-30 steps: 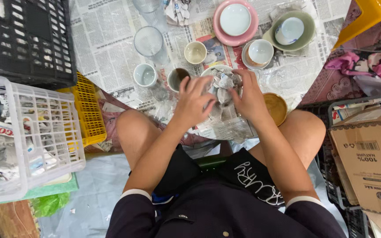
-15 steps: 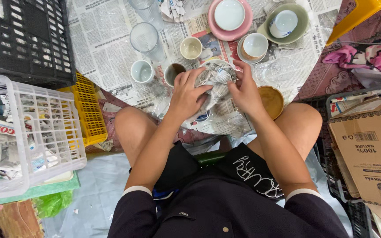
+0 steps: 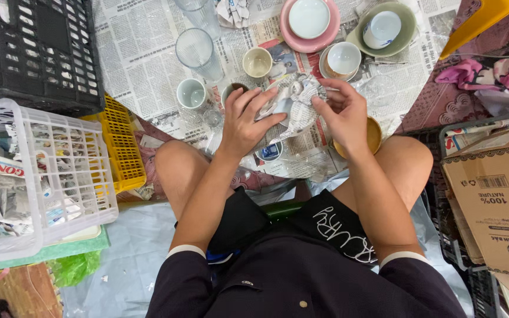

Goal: The person sits cross-legged and wraps small ceramic dishes and cups individually in newspaper. They fold the paper around each item and place the wrapped bundle into a nearby white plastic basket.

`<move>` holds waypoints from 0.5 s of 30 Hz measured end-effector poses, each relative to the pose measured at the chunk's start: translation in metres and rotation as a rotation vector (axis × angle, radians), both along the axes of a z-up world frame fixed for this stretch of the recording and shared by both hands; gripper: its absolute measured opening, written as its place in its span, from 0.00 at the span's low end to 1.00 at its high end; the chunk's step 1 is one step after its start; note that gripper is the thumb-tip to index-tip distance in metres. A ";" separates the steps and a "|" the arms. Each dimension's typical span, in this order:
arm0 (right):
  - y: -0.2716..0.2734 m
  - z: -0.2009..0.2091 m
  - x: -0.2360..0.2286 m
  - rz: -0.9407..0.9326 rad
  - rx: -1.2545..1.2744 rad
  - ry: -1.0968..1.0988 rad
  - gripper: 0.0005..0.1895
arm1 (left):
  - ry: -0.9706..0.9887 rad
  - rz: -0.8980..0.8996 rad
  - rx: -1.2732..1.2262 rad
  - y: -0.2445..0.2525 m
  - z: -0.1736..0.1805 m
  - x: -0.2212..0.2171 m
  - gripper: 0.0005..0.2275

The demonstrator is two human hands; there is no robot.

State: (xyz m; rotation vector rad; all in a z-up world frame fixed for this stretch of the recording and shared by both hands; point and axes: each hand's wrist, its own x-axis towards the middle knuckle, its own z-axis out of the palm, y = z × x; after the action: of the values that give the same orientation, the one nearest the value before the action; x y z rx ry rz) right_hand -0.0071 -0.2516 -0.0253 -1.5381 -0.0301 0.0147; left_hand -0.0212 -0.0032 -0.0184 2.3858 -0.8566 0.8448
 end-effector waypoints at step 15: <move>-0.031 -0.006 0.012 -0.217 0.015 -0.140 0.15 | 0.041 -0.028 -0.169 0.003 -0.014 0.002 0.14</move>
State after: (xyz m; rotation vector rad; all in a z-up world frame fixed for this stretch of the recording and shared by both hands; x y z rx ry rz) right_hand 0.0051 -0.2827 -0.0310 -1.5178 0.0252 -0.2655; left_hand -0.0193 0.0003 -0.0329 2.2320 -0.7690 0.8208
